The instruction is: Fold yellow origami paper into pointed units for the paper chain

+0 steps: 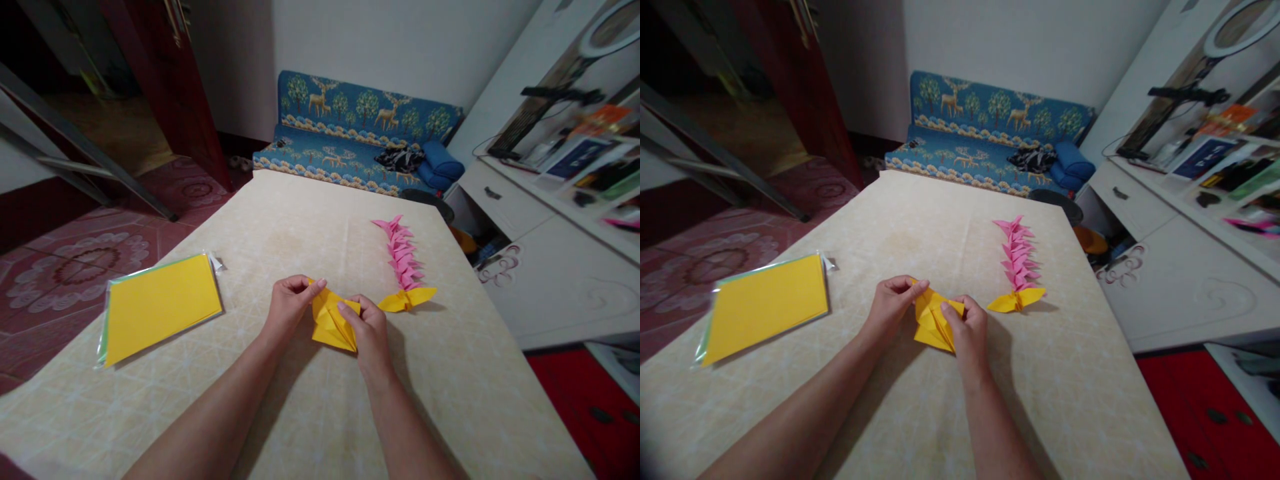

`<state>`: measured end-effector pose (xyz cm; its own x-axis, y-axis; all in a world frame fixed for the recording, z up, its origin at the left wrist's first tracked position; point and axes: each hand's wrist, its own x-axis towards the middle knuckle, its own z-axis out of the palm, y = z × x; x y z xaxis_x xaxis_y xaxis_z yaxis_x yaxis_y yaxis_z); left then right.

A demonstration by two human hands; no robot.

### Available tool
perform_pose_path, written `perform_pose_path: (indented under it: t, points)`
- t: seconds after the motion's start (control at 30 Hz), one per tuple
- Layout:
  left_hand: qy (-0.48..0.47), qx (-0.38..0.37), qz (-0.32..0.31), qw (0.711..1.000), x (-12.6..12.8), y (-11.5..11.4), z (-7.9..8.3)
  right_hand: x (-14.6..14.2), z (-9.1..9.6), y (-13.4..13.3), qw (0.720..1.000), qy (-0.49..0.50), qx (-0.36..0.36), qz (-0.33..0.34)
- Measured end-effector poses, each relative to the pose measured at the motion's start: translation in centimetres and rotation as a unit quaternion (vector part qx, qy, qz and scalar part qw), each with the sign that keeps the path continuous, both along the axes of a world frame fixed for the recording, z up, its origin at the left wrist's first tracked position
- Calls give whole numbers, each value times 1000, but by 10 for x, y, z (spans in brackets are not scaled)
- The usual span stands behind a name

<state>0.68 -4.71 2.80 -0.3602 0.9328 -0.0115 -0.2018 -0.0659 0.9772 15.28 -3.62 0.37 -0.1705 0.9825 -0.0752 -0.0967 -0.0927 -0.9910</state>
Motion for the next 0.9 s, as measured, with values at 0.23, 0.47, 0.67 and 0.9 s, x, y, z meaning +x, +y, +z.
perform_pose_path:
  t: [0.23,0.47,0.67,0.9]
  points:
    - [47,7,34,998,-6,-2,-1,0,6,-2,999,-31,23,34]
    - [-97,-34,-19,995,0,0,-4,-1,10,-4,999,-29,38,-11]
    - [-100,-59,-150,982,4,-2,-1,-2,10,0,989,2,57,-137]
    - [-108,-76,-170,977,6,-3,-6,-2,15,-5,989,-23,75,-126]
